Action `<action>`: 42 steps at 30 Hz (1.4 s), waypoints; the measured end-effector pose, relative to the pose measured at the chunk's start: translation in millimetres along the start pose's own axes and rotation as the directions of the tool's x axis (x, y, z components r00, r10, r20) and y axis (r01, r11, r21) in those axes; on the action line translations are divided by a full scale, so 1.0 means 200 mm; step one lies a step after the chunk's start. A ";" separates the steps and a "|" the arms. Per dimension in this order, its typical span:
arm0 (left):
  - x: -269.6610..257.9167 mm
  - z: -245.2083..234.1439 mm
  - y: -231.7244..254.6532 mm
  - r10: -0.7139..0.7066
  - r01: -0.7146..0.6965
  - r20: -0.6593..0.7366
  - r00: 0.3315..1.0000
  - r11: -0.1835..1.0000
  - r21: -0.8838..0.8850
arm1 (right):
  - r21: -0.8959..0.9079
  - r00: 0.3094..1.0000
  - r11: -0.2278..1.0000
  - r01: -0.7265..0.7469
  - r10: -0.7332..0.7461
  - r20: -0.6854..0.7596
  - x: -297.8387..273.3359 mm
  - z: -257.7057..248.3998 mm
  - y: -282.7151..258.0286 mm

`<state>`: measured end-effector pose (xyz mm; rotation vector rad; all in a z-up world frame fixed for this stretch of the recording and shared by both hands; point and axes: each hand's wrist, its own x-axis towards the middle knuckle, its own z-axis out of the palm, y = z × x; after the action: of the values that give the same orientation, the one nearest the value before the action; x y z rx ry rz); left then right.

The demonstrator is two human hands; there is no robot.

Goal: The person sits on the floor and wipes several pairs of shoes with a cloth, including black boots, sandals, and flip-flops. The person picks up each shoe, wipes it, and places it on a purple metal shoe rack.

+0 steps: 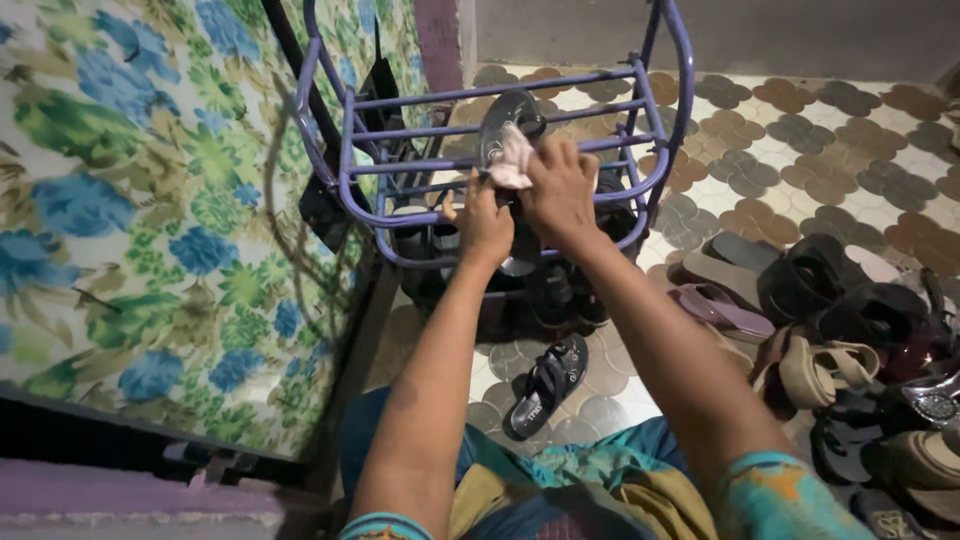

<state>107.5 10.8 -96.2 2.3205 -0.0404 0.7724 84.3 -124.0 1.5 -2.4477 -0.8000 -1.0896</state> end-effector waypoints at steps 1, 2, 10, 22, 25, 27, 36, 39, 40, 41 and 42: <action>-0.01 0.00 0.00 0.024 -0.024 -0.018 1.000 1.000 0.008 | -0.016 0.998 0.998 -0.067 0.067 -0.014 -0.03 0.02 0.02; -0.02 0.01 0.00 0.016 -0.016 -0.009 1.000 1.000 -0.004 | -0.037 0.995 0.994 -0.099 0.098 -0.036 -0.06 0.03 0.04; 0.03 0.00 -0.14 0.132 -0.145 -0.090 0.987 0.976 -0.163 | 0.457 0.742 0.719 -0.524 0.648 -0.168 -0.07 -0.09 0.24; -0.10 0.17 0.11 -0.030 0.337 0.336 0.942 0.044 -0.941 | 0.626 0.926 0.762 -0.167 0.340 -0.166 0.00 -0.43 0.02; -0.10 0.19 0.11 -0.044 0.390 0.448 0.893 -0.419 -0.820 | 0.588 0.973 0.800 -0.118 0.213 -0.093 -0.22 -0.49 -0.10; -0.10 0.14 0.13 0.043 0.381 0.411 0.911 -0.469 -0.797 | 0.568 0.991 0.821 -0.058 0.114 -0.064 -0.37 -0.54 -0.15; -0.23 -0.18 0.39 0.357 0.316 0.201 0.912 -0.303 -0.899 | 0.780 0.871 0.493 -0.385 0.474 0.131 -0.24 -0.66 0.06; -0.29 -0.13 0.46 0.351 0.347 0.237 0.906 -0.292 -0.891 | 0.784 0.948 0.586 -0.206 0.317 0.012 -0.20 -0.62 0.02; -0.30 -0.11 0.47 0.332 0.369 0.267 0.905 -0.296 -0.881 | 0.639 0.967 0.746 -0.186 0.255 -0.017 -0.22 -0.61 -0.02; -0.29 -0.09 0.47 0.311 0.406 0.315 0.897 -0.292 -0.866 | 0.466 0.982 0.872 -0.148 0.185 -0.033 -0.26 -0.60 -0.07; -0.30 -0.08 0.46 0.289 0.440 0.361 0.887 -0.292 -0.849 | 0.452 0.991 0.890 -0.056 0.103 -0.080 -0.32 -0.59 -0.12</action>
<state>29.7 -60.8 -64.1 0.5878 -0.5392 -0.1557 -33.4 -188.5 31.1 -2.0017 -0.8058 -0.8736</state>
